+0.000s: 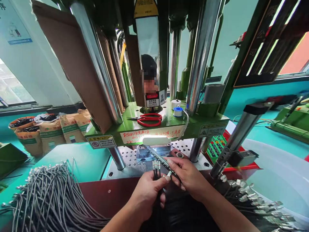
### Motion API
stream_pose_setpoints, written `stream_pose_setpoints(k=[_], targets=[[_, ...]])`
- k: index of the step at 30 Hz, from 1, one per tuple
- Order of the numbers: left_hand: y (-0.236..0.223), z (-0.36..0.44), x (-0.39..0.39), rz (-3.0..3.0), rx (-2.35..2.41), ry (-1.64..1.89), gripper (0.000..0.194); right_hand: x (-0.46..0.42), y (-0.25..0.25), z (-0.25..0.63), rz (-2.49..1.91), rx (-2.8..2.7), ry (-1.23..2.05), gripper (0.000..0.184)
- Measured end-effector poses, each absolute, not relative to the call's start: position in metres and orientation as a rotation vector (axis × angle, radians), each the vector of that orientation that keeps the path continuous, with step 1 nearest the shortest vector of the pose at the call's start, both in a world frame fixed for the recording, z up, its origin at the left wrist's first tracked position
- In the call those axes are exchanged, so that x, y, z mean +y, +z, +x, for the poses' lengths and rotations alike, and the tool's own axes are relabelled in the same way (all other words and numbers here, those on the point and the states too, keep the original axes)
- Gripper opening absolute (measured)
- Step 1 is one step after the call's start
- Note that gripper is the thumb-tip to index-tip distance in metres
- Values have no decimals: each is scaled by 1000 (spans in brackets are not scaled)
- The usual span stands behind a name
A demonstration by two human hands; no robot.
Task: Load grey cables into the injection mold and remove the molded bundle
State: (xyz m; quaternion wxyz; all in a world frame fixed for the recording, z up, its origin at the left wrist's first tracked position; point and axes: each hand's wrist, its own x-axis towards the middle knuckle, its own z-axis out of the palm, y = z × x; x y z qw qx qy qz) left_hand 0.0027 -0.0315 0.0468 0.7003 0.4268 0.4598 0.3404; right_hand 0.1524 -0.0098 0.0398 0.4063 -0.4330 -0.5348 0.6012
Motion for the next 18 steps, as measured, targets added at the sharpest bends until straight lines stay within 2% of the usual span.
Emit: stream_pose_setpoints(k=[11, 16, 18], targets=[[44, -3, -32, 893, 987, 801, 27, -14, 36, 148, -1145, -1418, 1446, 55], [51, -17, -28, 592, 1092, 918, 18, -13, 41, 156, -1123, -1338, 1518, 51], [55, -18, -29, 535, 1017, 885, 23, -13, 41, 158, -1112, -1330, 1538, 50]])
